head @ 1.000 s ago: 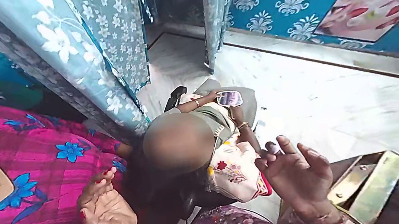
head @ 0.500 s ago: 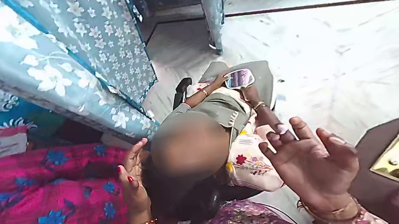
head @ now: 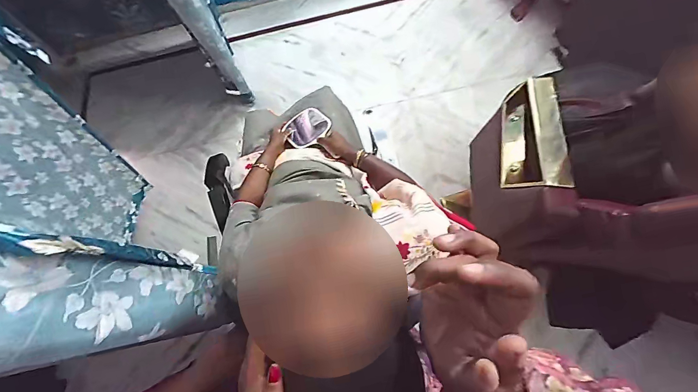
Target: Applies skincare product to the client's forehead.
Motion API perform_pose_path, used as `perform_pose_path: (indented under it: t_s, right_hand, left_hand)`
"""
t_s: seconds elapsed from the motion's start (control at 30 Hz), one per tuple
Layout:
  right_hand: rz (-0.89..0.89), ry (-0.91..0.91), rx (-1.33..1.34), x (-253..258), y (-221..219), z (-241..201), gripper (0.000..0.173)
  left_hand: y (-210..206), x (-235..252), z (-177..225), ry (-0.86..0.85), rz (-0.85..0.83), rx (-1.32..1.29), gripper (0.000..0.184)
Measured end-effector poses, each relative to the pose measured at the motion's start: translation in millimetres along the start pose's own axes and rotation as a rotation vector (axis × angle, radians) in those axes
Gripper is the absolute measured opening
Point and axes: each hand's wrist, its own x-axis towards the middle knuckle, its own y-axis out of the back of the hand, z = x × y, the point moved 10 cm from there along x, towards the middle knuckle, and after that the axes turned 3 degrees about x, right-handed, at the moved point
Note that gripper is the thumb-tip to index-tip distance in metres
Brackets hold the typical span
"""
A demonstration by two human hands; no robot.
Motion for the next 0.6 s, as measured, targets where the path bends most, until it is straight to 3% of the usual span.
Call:
perform_pose_path:
  t_s: [0.13, 0.27, 0.6]
  right_hand:
    - [0.029, 0.079, -0.207, -10, -11, -3, 0.053]
    - [0.015, 0.078, -0.251, -8, -15, -1, 0.056]
    - [-0.246, 0.069, -0.293, -5, -40, 3, 0.059]
  left_hand:
    - [-2, -9, -15, -0.017, -0.052, -0.093, 0.097]
    - [0, -9, -15, -0.050, -0.076, -0.083, 0.091]
    - [2, -8, -22, -0.040, -0.102, -0.121, 0.091]
